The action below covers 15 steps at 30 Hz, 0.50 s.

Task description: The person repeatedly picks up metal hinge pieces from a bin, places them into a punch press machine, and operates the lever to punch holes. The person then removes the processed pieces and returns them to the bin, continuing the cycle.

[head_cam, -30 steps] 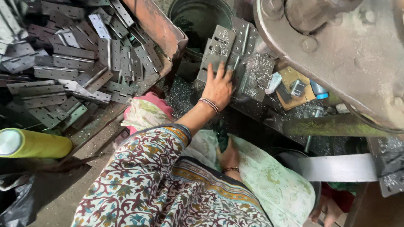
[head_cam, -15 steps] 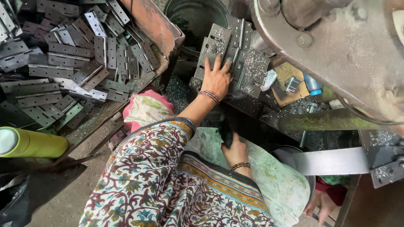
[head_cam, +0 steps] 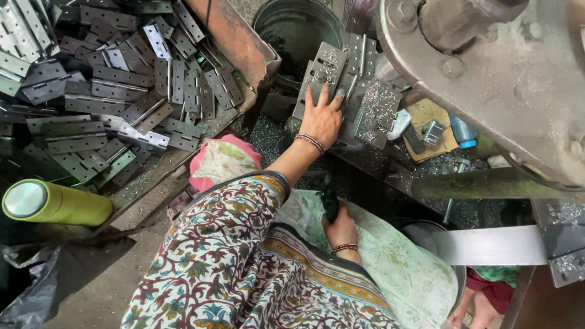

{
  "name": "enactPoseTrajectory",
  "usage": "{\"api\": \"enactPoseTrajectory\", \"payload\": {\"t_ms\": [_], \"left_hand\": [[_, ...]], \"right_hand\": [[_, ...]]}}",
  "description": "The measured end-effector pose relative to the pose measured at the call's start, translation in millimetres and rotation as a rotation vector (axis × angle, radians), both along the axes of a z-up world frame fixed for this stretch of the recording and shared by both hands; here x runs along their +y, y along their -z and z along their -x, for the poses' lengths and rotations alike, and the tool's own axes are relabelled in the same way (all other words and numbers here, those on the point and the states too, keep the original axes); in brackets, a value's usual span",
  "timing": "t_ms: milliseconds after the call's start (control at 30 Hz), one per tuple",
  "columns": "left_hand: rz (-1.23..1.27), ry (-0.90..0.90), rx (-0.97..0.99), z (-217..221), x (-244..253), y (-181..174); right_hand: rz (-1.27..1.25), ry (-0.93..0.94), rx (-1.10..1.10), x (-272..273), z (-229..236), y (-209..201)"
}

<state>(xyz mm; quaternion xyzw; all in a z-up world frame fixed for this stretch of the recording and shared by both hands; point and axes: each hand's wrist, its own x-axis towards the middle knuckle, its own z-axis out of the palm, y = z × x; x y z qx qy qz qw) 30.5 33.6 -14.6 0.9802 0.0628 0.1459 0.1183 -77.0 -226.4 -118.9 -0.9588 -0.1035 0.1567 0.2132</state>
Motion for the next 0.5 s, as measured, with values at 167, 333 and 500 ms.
{"api": "enactPoseTrajectory", "payload": {"t_ms": [167, 333, 500], "left_hand": [[0.038, -0.039, -0.086, -24.8, 0.3, 9.9], [0.037, -0.029, -0.060, -33.3, 4.3, 15.8], [0.056, -0.003, -0.111, -22.9, 6.3, 14.4]], "right_hand": [[0.016, -0.075, -0.046, -10.6, -10.7, -38.3], [0.078, 0.024, -0.060, 0.7, 4.2, -0.7], [-0.057, -0.096, -0.259, -1.4, 2.2, 52.6]]}}
